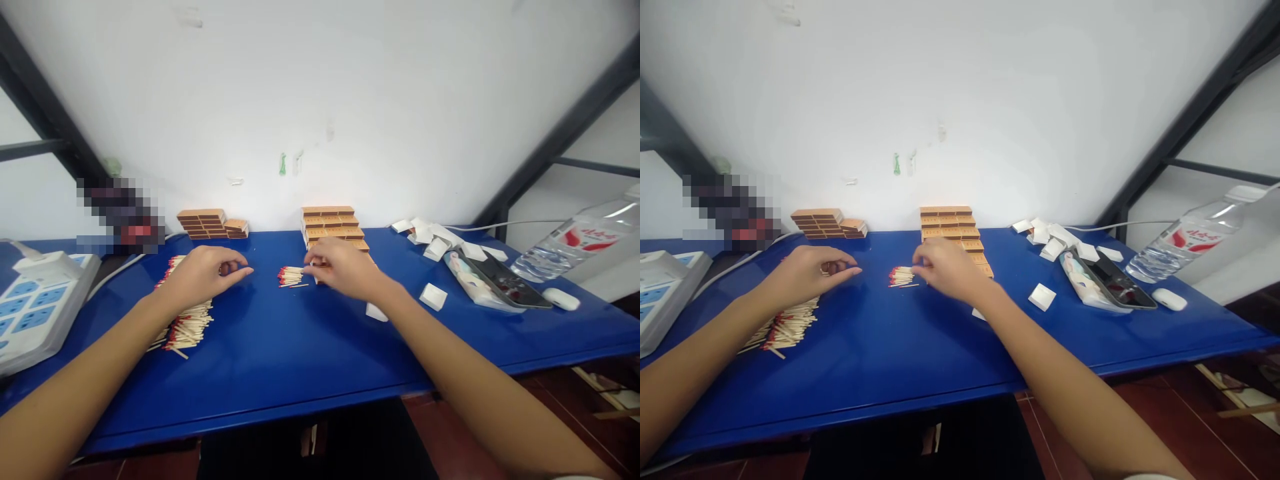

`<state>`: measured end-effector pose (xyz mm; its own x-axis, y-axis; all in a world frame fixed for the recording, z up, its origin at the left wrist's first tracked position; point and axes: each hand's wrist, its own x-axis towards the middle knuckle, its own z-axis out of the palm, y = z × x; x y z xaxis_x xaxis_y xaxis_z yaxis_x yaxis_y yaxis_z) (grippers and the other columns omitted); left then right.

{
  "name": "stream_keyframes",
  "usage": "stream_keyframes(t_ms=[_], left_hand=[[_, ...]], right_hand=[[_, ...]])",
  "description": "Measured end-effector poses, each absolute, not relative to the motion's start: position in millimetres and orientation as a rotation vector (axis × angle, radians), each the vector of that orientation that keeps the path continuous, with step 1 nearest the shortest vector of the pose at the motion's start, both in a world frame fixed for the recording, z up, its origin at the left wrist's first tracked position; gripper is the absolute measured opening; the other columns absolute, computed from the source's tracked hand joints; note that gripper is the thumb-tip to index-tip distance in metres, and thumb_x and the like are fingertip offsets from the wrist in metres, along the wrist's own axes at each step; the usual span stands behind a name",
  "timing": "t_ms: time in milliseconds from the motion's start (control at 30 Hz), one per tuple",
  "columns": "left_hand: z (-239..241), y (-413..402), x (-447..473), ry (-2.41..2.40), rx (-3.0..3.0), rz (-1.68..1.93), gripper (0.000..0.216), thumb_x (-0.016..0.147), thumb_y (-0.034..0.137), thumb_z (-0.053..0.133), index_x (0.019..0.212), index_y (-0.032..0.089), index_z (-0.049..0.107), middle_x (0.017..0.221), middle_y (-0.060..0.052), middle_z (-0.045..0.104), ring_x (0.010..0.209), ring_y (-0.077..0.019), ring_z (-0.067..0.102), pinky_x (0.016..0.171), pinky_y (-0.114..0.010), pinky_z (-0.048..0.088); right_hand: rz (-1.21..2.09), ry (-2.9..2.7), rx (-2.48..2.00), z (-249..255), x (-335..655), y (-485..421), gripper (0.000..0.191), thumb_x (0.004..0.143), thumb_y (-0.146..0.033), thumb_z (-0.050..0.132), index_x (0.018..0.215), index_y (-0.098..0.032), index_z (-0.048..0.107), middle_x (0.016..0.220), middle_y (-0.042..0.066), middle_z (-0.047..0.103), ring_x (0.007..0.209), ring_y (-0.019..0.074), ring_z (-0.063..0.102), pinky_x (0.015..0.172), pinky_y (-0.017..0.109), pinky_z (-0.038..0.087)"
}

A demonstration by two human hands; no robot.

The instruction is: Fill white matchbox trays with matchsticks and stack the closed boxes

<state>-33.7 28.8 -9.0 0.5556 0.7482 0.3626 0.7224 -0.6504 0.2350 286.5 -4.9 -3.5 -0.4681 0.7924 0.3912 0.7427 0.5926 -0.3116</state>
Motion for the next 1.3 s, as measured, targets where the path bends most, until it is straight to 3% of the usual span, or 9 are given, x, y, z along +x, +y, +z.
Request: stream_keyframes(t_ms=[133, 367, 533, 667, 833, 900, 1000, 1167, 1300], left_hand=[[-7.7, 28.7, -34.2, 1.308, 2.721, 0.666, 0.037, 0.098, 0.053, 0.065, 0.100, 0.020, 0.082, 0.082, -0.002, 0.079, 0.070, -0.0169, 0.067, 0.068, -0.029, 0.047], [-11.6, 23.8, -28.3, 1.208, 2.811, 0.662, 0.038, 0.099, 0.053, 0.063, 0.105, 0.021, 0.082, 0.088, -0.003, 0.080, 0.074, -0.0183, 0.070, 0.070, -0.030, 0.049], [-14.8, 9.4, -15.0, 1.093, 2.826, 0.649, 0.034, 0.100, 0.051, 0.064, 0.103, 0.023, 0.082, 0.087, -0.002, 0.079, 0.074, -0.0179, 0.070, 0.070, -0.030, 0.051], [-15.3, -5.3, -2.8, 0.998, 2.746, 0.728, 0.036, 0.098, 0.055, 0.067, 0.111, 0.023, 0.080, 0.085, -0.002, 0.078, 0.075, -0.0178, 0.071, 0.074, -0.030, 0.054], [-11.7, -10.3, 0.1, 1.050, 2.661, 0.897, 0.090, 0.077, 0.064, 0.087, 0.151, 0.024, 0.057, 0.118, -0.006, 0.078, 0.089, -0.0211, 0.072, 0.080, -0.032, 0.057], [-11.6, -8.0, -0.8, 1.024, 2.679, 0.954, 0.058, 0.086, 0.054, 0.081, 0.134, 0.023, 0.069, 0.113, -0.006, 0.079, 0.088, -0.0202, 0.072, 0.078, -0.031, 0.056], [-14.7, -4.8, -0.3, 0.965, 2.715, 0.940, 0.022, 0.096, 0.039, 0.067, 0.104, 0.021, 0.079, 0.093, -0.004, 0.079, 0.078, -0.0166, 0.069, 0.072, -0.028, 0.053], [-21.7, -1.3, 2.1, 1.060, 2.709, 0.773, 0.023, 0.098, 0.036, 0.063, 0.098, 0.022, 0.081, 0.078, -0.001, 0.076, 0.064, -0.0146, 0.063, 0.064, -0.028, 0.048], [-21.1, 1.1, -0.9, 1.096, 2.735, 0.740, 0.024, 0.097, 0.034, 0.061, 0.101, 0.022, 0.082, 0.077, 0.000, 0.075, 0.063, -0.0143, 0.062, 0.063, -0.029, 0.047]], right_hand=[[0.290, -2.441, -1.224, 4.1, 287.0, -12.1, 0.010, 0.098, -0.029, 0.069, 0.097, -0.020, 0.073, 0.094, 0.005, 0.071, 0.086, 0.0184, 0.062, 0.075, 0.031, 0.042], [0.308, -2.322, -1.890, 19.0, 366.1, -74.3, 0.055, 0.084, -0.067, 0.075, 0.113, -0.021, 0.071, 0.104, 0.009, 0.072, 0.085, 0.0266, 0.068, 0.071, 0.036, 0.047], [0.430, -2.388, -1.780, 3.2, 358.6, -95.1, 0.036, 0.091, -0.050, 0.073, 0.114, -0.022, 0.070, 0.110, 0.010, 0.070, 0.089, 0.0257, 0.067, 0.077, 0.038, 0.051], [0.833, -2.308, -1.228, 9.7, 314.9, -70.8, 0.048, 0.090, -0.049, 0.078, 0.131, -0.026, 0.067, 0.112, 0.006, 0.070, 0.094, 0.0213, 0.065, 0.082, 0.035, 0.056], [1.560, -1.877, -0.781, 6.5, 256.6, -22.3, 0.029, 0.102, -0.041, 0.062, 0.126, -0.024, 0.068, 0.105, 0.004, 0.071, 0.088, 0.0166, 0.070, 0.069, 0.029, 0.058], [1.666, -1.690, -0.756, -2.1, 244.7, -12.9, 0.023, 0.099, -0.032, 0.066, 0.120, -0.021, 0.068, 0.098, 0.004, 0.072, 0.081, 0.0149, 0.069, 0.069, 0.029, 0.058], [1.580, -1.593, -0.893, -17.1, 239.0, -13.8, 0.016, 0.095, -0.025, 0.070, 0.109, -0.018, 0.069, 0.095, 0.004, 0.072, 0.076, 0.0136, 0.065, 0.064, 0.028, 0.055], [0.862, -1.888, -1.143, -25.2, 241.6, -35.1, 0.029, 0.104, -0.047, 0.059, 0.106, -0.020, 0.069, 0.085, 0.001, 0.068, 0.069, 0.0135, 0.057, 0.063, 0.030, 0.044], [0.623, -2.261, -1.187, -18.4, 241.7, -53.0, 0.053, 0.093, -0.068, 0.068, 0.120, -0.022, 0.068, 0.097, 0.004, 0.070, 0.078, 0.0182, 0.062, 0.070, 0.034, 0.045]])
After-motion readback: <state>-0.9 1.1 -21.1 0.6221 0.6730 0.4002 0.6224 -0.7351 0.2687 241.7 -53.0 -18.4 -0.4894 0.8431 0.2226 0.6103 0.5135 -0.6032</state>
